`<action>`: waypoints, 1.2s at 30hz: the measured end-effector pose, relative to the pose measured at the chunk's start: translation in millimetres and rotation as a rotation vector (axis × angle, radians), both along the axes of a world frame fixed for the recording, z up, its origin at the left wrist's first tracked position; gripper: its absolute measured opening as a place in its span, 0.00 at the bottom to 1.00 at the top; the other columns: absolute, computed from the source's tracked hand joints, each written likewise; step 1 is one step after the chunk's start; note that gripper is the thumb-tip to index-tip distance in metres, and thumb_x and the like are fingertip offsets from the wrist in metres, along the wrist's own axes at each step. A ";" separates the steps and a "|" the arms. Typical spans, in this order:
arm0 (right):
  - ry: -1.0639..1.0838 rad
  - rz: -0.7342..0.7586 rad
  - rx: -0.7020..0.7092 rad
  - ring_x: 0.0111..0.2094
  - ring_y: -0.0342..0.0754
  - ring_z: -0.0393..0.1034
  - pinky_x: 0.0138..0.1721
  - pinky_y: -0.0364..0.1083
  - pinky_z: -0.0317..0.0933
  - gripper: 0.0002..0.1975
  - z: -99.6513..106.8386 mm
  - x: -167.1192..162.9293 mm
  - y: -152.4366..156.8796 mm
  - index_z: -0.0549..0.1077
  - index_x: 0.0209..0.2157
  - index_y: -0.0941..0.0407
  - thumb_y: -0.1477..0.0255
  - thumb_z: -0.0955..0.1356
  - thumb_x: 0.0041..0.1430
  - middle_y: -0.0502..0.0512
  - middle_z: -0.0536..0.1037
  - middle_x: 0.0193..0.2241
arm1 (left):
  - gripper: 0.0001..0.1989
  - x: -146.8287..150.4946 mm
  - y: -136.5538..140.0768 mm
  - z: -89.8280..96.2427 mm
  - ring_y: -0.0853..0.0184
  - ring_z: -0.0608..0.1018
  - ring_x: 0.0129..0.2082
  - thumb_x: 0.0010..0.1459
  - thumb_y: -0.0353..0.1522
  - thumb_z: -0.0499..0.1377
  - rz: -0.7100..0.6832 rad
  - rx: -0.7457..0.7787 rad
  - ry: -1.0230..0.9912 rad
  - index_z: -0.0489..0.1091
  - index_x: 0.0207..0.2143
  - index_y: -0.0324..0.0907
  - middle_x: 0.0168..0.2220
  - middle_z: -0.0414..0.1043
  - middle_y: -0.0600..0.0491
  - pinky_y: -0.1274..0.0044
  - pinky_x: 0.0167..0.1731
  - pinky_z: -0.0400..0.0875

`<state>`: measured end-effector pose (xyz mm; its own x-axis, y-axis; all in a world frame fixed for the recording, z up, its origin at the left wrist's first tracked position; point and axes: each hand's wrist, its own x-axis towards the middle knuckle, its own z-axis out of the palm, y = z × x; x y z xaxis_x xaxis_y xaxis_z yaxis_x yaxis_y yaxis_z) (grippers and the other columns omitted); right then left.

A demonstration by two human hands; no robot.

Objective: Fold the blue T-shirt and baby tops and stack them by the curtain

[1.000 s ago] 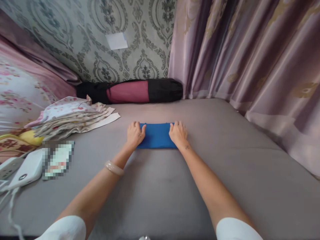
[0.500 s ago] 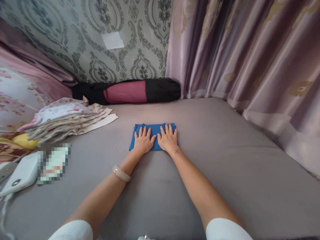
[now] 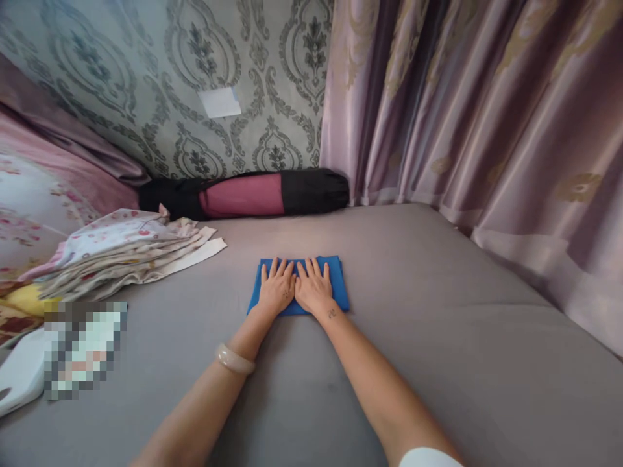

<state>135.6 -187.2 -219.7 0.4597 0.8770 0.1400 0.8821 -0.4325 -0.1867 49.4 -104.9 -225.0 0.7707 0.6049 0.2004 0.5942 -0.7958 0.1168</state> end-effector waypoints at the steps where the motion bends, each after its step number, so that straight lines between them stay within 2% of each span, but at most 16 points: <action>1: 0.011 0.001 -0.005 0.67 0.55 0.44 0.64 0.61 0.35 0.26 -3.0 -0.3 0.1 0.59 0.64 0.58 0.69 0.53 0.67 0.61 0.55 0.66 | 0.26 -0.7 0.4 -4.6 0.52 0.53 0.67 0.67 0.37 0.39 -0.002 -0.017 0.010 0.59 0.63 0.40 0.65 0.56 0.46 0.54 0.63 0.45; 5: 0.009 -0.007 0.006 0.66 0.55 0.45 0.64 0.60 0.34 0.26 -10.2 0.4 -0.4 0.59 0.64 0.58 0.68 0.53 0.67 0.61 0.55 0.66 | 0.27 -2.3 0.7 -13.4 0.52 0.54 0.66 0.67 0.37 0.39 -0.002 -0.017 0.004 0.58 0.63 0.39 0.65 0.56 0.46 0.54 0.63 0.46; 11: 0.023 0.000 0.022 0.67 0.54 0.44 0.65 0.59 0.35 0.27 -7.4 3.0 -2.1 0.58 0.65 0.59 0.68 0.53 0.67 0.61 0.55 0.66 | 0.26 -5.2 3.4 -7.2 0.55 0.57 0.66 0.67 0.38 0.41 0.027 -0.034 -0.025 0.59 0.63 0.38 0.64 0.58 0.45 0.58 0.63 0.49; 15: -0.015 -0.092 0.067 0.67 0.55 0.42 0.65 0.59 0.35 0.28 -4.5 11.6 -8.6 0.56 0.65 0.63 0.67 0.52 0.68 0.63 0.53 0.66 | 0.28 -13.0 9.2 -4.9 0.54 0.55 0.66 0.67 0.40 0.39 0.128 0.040 -0.090 0.59 0.62 0.35 0.65 0.56 0.43 0.58 0.64 0.46; 18: -0.037 -0.151 0.035 0.67 0.56 0.42 0.65 0.59 0.34 0.29 -7.0 17.4 -13.4 0.55 0.65 0.67 0.66 0.52 0.68 0.65 0.53 0.66 | 0.31 -17.3 13.8 -8.0 0.52 0.54 0.67 0.67 0.43 0.39 0.167 0.016 -0.036 0.56 0.64 0.33 0.65 0.53 0.40 0.58 0.64 0.46; 23: -0.040 -0.152 -0.016 0.67 0.56 0.42 0.65 0.59 0.35 0.30 -13.4 18.8 -14.7 0.55 0.65 0.67 0.65 0.52 0.68 0.65 0.53 0.66 | 0.33 -17.8 15.7 -12.1 0.52 0.53 0.67 0.66 0.45 0.39 0.181 -0.049 0.062 0.52 0.66 0.33 0.67 0.50 0.39 0.58 0.63 0.48; 30: 0.020 -0.161 -0.026 0.68 0.54 0.41 0.65 0.57 0.35 0.30 -10.6 22.0 -13.8 0.54 0.65 0.66 0.65 0.51 0.68 0.63 0.52 0.66 | 0.32 -19.3 16.0 -7.5 0.53 0.53 0.67 0.66 0.44 0.39 0.185 -0.077 0.029 0.52 0.66 0.34 0.67 0.51 0.41 0.55 0.63 0.48; 36: 0.027 -0.287 0.017 0.67 0.56 0.41 0.65 0.56 0.36 0.31 -7.9 35.6 -21.6 0.52 0.65 0.68 0.63 0.48 0.68 0.65 0.52 0.66 | 0.31 -25.9 25.1 -8.4 0.54 0.52 0.67 0.67 0.42 0.37 0.226 -0.040 -0.049 0.54 0.65 0.32 0.66 0.52 0.41 0.57 0.64 0.44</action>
<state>171.2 -208.8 -227.6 0.6924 0.7082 0.1380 0.7187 -0.6602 -0.2182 23.5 -79.8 -233.4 0.6048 0.7691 0.2069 0.7495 -0.6374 0.1786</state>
